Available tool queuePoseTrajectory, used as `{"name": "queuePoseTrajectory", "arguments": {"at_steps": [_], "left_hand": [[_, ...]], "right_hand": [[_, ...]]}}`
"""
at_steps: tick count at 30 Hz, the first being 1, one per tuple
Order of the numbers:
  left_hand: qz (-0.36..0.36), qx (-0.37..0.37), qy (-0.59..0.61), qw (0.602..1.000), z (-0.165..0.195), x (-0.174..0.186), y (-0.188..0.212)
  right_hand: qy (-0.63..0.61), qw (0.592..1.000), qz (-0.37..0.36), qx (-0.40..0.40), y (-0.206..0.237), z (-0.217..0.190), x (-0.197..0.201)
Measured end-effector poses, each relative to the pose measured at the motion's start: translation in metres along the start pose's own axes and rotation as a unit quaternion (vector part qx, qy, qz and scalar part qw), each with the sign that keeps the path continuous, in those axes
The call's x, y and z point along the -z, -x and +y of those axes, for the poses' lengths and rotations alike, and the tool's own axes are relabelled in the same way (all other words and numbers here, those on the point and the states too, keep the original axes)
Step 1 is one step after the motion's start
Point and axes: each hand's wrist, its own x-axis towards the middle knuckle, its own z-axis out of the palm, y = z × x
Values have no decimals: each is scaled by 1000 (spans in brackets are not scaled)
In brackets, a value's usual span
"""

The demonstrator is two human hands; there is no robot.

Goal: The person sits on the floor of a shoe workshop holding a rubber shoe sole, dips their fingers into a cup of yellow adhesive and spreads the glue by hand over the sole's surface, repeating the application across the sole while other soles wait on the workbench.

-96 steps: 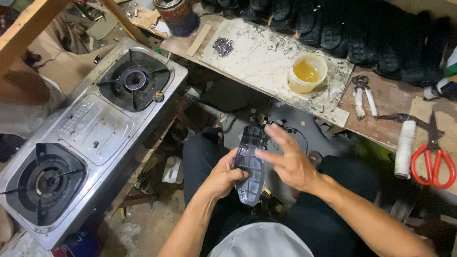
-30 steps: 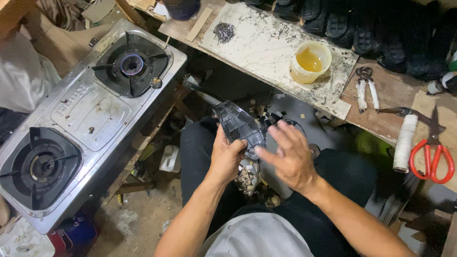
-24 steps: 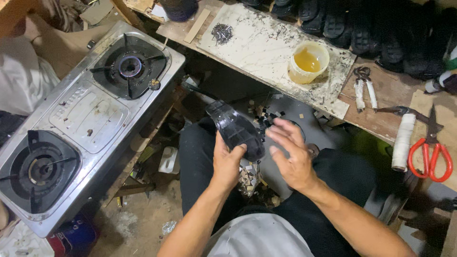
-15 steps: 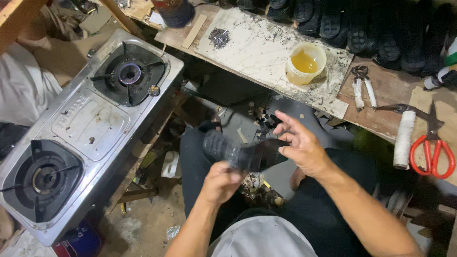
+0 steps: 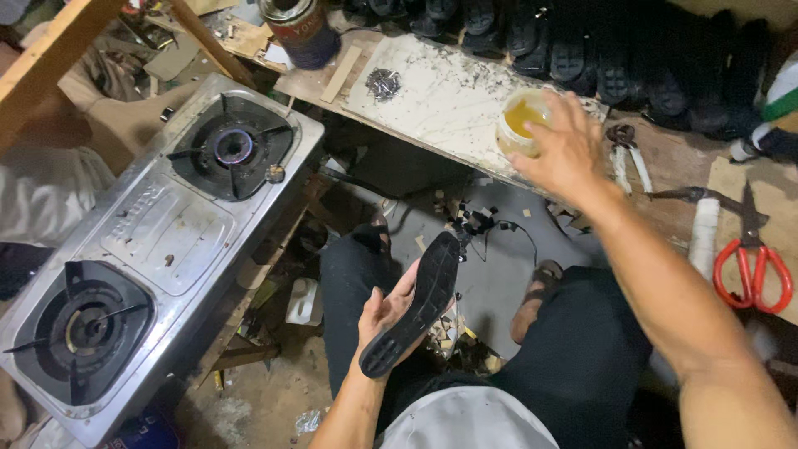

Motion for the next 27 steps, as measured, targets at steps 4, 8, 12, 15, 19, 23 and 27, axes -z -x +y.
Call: {"name": "queuePoseTrajectory", "arguments": {"at_steps": [4, 8, 12, 15, 19, 23, 27], "left_hand": [[-7, -38, 33, 999, 3, -6, 1], [-12, -58, 53, 997, 3, -20, 1], [-20, -39, 62, 997, 4, -33, -5], [-16, -25, 36, 999, 9, -37, -8], [-2, -18, 38, 999, 11, -39, -13], [-43, -23, 64, 997, 5, -38, -18], [-42, -20, 67, 997, 7, -31, -23]], "right_hand": [[-74, 993, -50, -80, -10, 24, -5], [-254, 965, 64, -5, 24, -10, -7], [-536, 841, -51, 49, 90, -80, -1], [-476, 867, 7, 150, 120, -128, 2], [-348, 911, 51, 213, 132, -144, 5], [-414, 910, 30, 16, 115, -110, 1], [-346, 923, 17, 168, 139, -137, -1]]}}
